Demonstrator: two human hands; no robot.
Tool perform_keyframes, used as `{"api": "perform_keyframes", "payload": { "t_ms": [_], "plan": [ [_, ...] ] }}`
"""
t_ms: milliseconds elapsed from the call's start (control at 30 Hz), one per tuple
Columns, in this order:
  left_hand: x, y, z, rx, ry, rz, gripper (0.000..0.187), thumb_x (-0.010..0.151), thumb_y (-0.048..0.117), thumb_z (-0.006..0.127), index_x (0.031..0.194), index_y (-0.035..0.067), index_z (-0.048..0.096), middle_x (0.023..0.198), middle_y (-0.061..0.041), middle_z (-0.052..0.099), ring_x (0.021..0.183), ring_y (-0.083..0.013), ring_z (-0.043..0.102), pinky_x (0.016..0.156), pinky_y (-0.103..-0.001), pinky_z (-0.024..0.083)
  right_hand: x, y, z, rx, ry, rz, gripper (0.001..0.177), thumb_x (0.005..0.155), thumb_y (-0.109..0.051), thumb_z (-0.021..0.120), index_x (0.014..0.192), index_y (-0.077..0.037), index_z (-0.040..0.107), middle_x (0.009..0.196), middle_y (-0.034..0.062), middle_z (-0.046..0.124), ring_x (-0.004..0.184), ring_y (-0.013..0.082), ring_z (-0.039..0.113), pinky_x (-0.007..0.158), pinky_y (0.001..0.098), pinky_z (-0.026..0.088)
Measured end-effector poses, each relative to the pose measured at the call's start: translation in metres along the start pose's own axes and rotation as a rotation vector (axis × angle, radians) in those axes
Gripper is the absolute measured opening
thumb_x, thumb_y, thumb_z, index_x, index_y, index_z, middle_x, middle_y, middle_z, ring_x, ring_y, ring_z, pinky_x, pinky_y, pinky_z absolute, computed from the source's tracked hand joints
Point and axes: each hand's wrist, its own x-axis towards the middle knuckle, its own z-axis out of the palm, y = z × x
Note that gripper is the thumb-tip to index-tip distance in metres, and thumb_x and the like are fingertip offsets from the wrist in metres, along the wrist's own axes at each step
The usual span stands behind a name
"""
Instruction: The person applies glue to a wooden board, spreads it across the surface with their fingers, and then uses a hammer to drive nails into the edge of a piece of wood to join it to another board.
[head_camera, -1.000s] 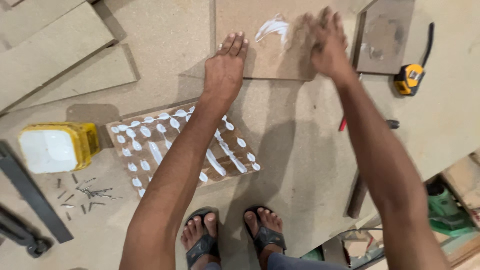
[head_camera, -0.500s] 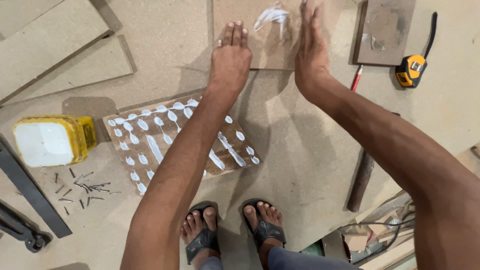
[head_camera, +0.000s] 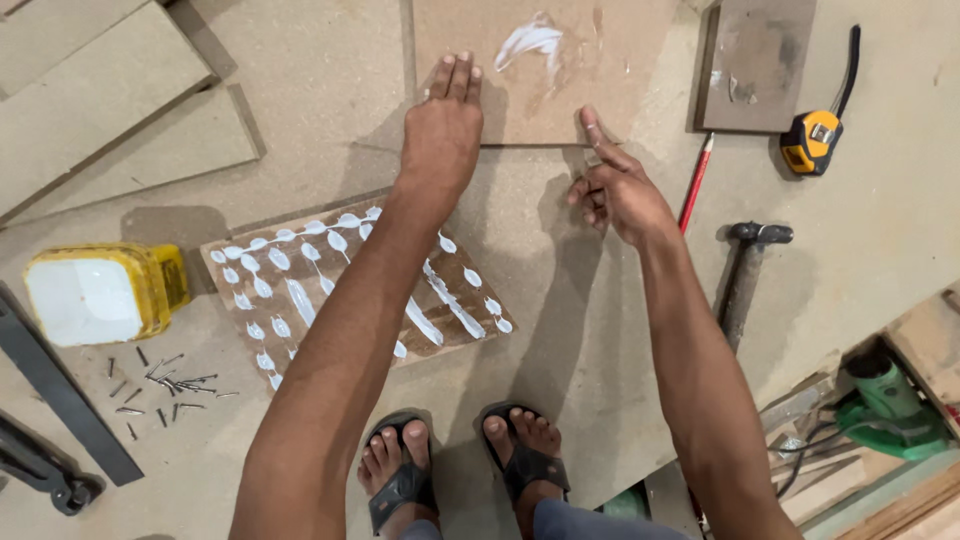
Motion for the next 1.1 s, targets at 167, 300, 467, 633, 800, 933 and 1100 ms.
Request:
{"api": "perform_keyframes", "payload": {
  "t_ms": [167, 300, 467, 633, 800, 933, 1100],
  "plan": [
    [0.001, 0.002, 0.000, -0.050, -0.091, -0.027, 0.068, 0.094, -0.002, 0.055, 0.159, 0.004, 0.035, 0.169, -0.009, 0.023, 0.154, -0.0264, 0.025, 0.103, -0.036, 0.052, 0.004, 0.008, -0.008, -0.439, 0.109, -0.130, 0.085, 0.090, 0.000, 0.044, 0.162, -0.044, 0.031, 0.075, 0.0052, 0.069, 0.055, 0.0144, 0.058, 0.050, 0.0335, 0.052],
    [0.000, -0.001, 0.005, -0.031, -0.066, -0.017, 0.071, 0.092, -0.002, 0.058, 0.159, 0.005, 0.036, 0.169, -0.010, 0.022, 0.154, -0.0259, 0.024, 0.104, -0.035, 0.052, 0.007, 0.024, -0.007, -1.179, 0.391, -0.494, 0.095, 0.086, -0.005, 0.058, 0.169, -0.032, 0.021, 0.062, 0.0161, 0.065, 0.054, 0.0290, 0.060, 0.062, 0.0437, 0.049],
    [0.002, 0.002, 0.010, -0.006, -0.072, -0.021, 0.070, 0.093, 0.001, 0.057, 0.158, 0.005, 0.034, 0.168, -0.010, 0.022, 0.152, -0.0275, 0.024, 0.104, -0.037, 0.051, 0.020, 0.027, -0.015, -1.683, 0.313, -0.223, 0.087, 0.093, -0.008, 0.054, 0.170, -0.007, 0.015, 0.065, 0.0126, 0.070, 0.056, 0.0268, 0.070, 0.050, 0.0395, 0.049],
    [0.003, 0.003, 0.002, 0.006, -0.076, -0.010, 0.072, 0.092, -0.002, 0.057, 0.160, 0.005, 0.034, 0.169, -0.011, 0.021, 0.154, -0.0276, 0.024, 0.104, -0.036, 0.051, 0.070, 0.019, -0.079, -1.851, 0.397, -0.084, 0.057, 0.103, -0.021, 0.050, 0.154, 0.001, 0.038, 0.089, 0.0157, 0.074, 0.078, 0.0317, 0.072, 0.073, 0.0485, 0.050],
    [0.003, 0.004, -0.005, -0.024, -0.114, -0.022, 0.073, 0.091, -0.009, 0.055, 0.159, 0.004, 0.033, 0.168, -0.010, 0.021, 0.154, -0.0278, 0.023, 0.099, -0.037, 0.052, 0.090, 0.002, -0.188, -1.145, 0.680, -0.273, 0.105, 0.097, -0.063, 0.070, 0.164, 0.000, 0.019, 0.156, 0.0427, 0.025, 0.141, 0.0550, 0.033, 0.114, 0.0592, 0.034],
    [-0.007, -0.006, -0.034, -0.276, -0.059, 0.039, 0.067, 0.084, -0.006, 0.056, 0.149, -0.004, 0.044, 0.166, -0.017, 0.027, 0.152, -0.0323, 0.027, 0.115, -0.040, 0.041, 0.131, 0.015, -0.210, -1.009, 0.657, 0.083, 0.144, 0.074, -0.087, 0.073, 0.165, -0.003, 0.001, 0.163, 0.0419, 0.006, 0.152, 0.0574, 0.009, 0.123, 0.0598, 0.017],
    [-0.079, -0.055, -0.077, -0.650, 0.059, 0.026, 0.063, 0.083, -0.012, 0.050, 0.144, 0.000, 0.055, 0.154, -0.021, 0.045, 0.144, -0.0346, 0.040, 0.118, -0.045, 0.036, 0.131, -0.006, -0.222, -0.894, 0.798, -0.021, 0.135, 0.078, -0.090, 0.067, 0.160, 0.002, 0.012, 0.149, 0.0348, 0.041, 0.136, 0.0491, 0.040, 0.112, 0.0509, 0.033]
  ]
}}
